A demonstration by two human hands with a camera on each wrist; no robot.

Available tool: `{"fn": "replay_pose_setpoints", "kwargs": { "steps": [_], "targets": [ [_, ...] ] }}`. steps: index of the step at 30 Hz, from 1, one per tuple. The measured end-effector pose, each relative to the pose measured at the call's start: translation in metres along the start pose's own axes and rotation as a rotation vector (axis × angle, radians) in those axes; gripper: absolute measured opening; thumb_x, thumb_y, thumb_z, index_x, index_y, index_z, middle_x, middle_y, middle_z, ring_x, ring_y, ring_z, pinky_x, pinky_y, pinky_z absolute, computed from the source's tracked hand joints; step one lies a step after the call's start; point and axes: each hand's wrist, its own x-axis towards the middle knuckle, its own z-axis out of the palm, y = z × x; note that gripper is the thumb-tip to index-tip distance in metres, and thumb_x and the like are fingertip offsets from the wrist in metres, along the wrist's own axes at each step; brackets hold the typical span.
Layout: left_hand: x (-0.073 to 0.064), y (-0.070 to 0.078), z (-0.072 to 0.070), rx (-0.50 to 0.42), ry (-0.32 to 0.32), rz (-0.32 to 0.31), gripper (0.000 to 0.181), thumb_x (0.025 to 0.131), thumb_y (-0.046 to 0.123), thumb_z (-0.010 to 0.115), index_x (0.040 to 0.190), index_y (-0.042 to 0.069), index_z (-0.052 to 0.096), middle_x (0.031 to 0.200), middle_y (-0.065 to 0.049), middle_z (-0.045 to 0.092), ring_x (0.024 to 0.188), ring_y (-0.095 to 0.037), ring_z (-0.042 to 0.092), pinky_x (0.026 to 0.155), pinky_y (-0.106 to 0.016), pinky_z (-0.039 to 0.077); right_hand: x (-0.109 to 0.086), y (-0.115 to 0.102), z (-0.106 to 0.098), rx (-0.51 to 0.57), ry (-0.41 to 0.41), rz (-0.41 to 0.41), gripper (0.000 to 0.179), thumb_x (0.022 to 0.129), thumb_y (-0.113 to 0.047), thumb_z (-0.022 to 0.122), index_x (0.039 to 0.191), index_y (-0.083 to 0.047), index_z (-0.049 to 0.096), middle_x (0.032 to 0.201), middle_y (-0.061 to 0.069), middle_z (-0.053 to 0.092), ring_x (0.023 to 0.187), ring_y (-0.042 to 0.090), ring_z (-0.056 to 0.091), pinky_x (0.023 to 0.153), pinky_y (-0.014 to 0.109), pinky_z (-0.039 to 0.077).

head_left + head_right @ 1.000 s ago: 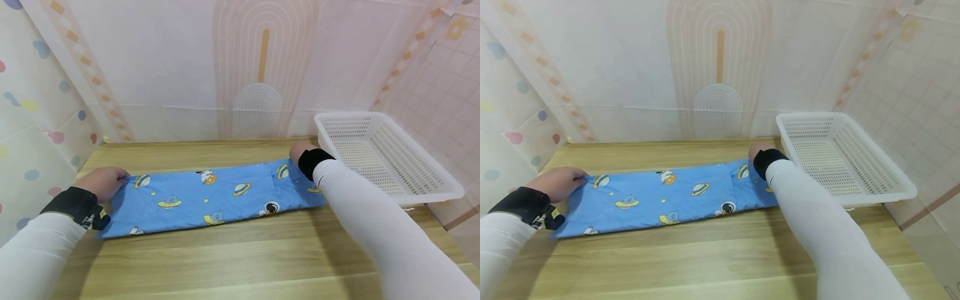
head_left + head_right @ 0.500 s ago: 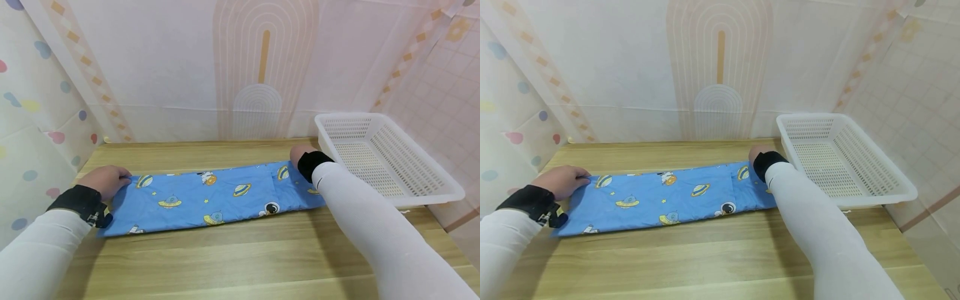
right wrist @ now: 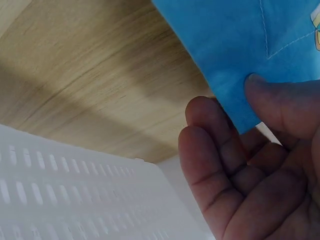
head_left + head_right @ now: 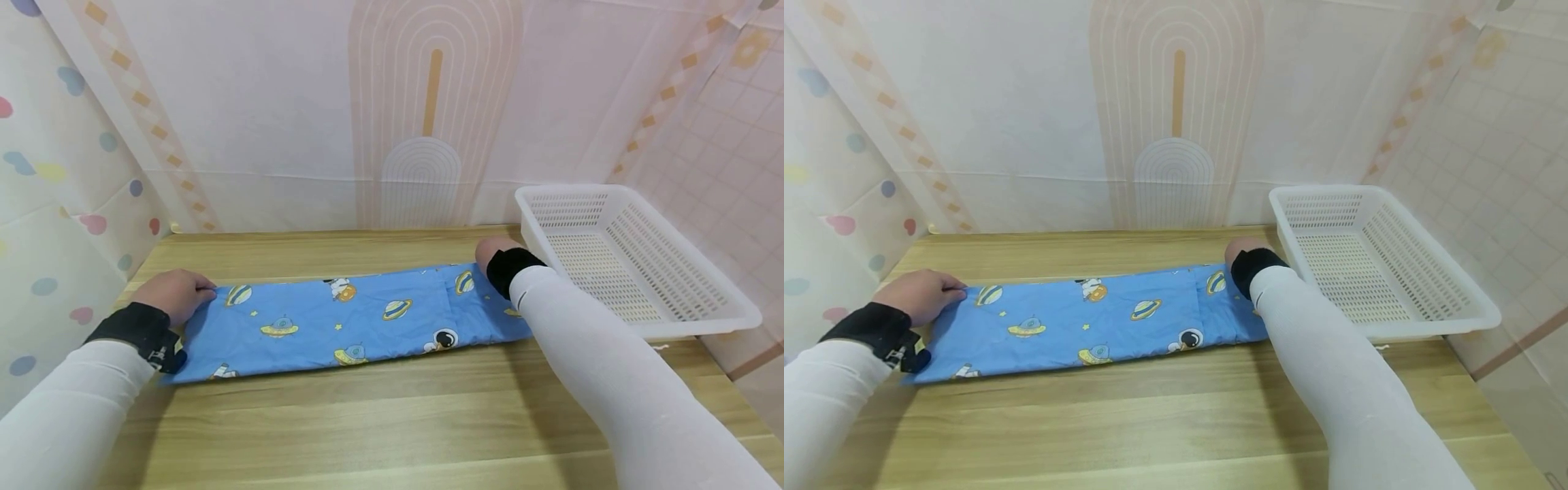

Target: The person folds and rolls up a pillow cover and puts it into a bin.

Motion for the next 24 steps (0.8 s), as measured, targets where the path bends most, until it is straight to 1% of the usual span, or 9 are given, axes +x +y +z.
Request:
{"fn": "replay_pose_setpoints", "kwargs": {
  "steps": [4,8,13,16,19,22,24],
  "targets": [
    [0.001,0.000,0.002,-0.019,0.007,-0.010,0.033,0.105,0.019,0.061,0.126,-0.005,0.071,0.118,-0.031,0.072,0.109,-0.054,0.065,0.093,-0.070,0.049,-0.006,-0.003,-0.003,-0.022,0.004,-0.002,0.027,0.105,-0.001,0.050,0.117,0.004,0.074,0.128,0.022,0.071,0.121,0.035,0.067,0.110,0.047,0.051],
    [0.002,0.001,0.003,-0.015,0.019,-0.014,0.033,0.104,0.020,0.063,0.124,-0.004,0.072,0.117,-0.031,0.072,0.108,-0.053,0.066,0.092,-0.069,0.050,-0.006,-0.002,-0.001,-0.017,0.027,-0.004,0.027,0.104,-0.001,0.049,0.114,0.003,0.075,0.126,0.022,0.072,0.119,0.035,0.068,0.109,0.048,0.052],
    [0.004,0.004,0.002,-0.030,0.019,-0.035,0.032,0.104,0.021,0.065,0.120,-0.005,0.074,0.114,-0.030,0.073,0.103,-0.049,0.067,0.089,-0.067,0.051,-0.007,0.000,0.000,0.042,0.037,0.045,0.030,0.106,-0.003,0.046,0.116,0.001,0.074,0.127,0.021,0.072,0.117,0.035,0.067,0.107,0.050,0.052],
    [0.006,0.004,0.002,-0.051,0.014,-0.053,0.030,0.103,0.020,0.066,0.118,-0.004,0.075,0.111,-0.028,0.074,0.099,-0.045,0.066,0.086,-0.064,0.051,-0.011,-0.003,-0.002,0.082,0.043,0.071,0.031,0.106,-0.003,0.045,0.118,0.001,0.074,0.128,0.021,0.072,0.117,0.034,0.067,0.106,0.050,0.053],
    [0.008,0.003,0.002,-0.075,0.009,-0.068,0.028,0.102,0.020,0.068,0.114,-0.004,0.076,0.104,-0.025,0.074,0.092,-0.041,0.064,0.080,-0.057,0.051,-0.016,-0.005,-0.005,0.096,0.048,0.076,0.032,0.106,-0.002,0.044,0.118,0.001,0.074,0.127,0.022,0.072,0.116,0.035,0.068,0.105,0.050,0.054],
    [0.009,-0.002,0.003,-0.106,0.000,-0.075,0.027,0.101,0.021,0.070,0.111,-0.003,0.076,0.098,-0.020,0.074,0.087,-0.036,0.062,0.076,-0.051,0.049,-0.017,-0.006,-0.006,0.105,0.044,0.081,0.034,0.107,-0.003,0.042,0.120,0.002,0.073,0.130,0.022,0.071,0.118,0.035,0.067,0.106,0.050,0.054],
    [0.010,-0.007,0.004,-0.123,0.000,-0.072,0.027,0.101,0.022,0.069,0.111,-0.003,0.076,0.095,-0.017,0.074,0.086,-0.034,0.061,0.075,-0.049,0.049,-0.015,-0.005,-0.006,0.104,0.034,0.086,0.034,0.107,-0.004,0.042,0.121,0.001,0.073,0.130,0.022,0.071,0.118,0.035,0.067,0.106,0.050,0.053]
  ]
}}
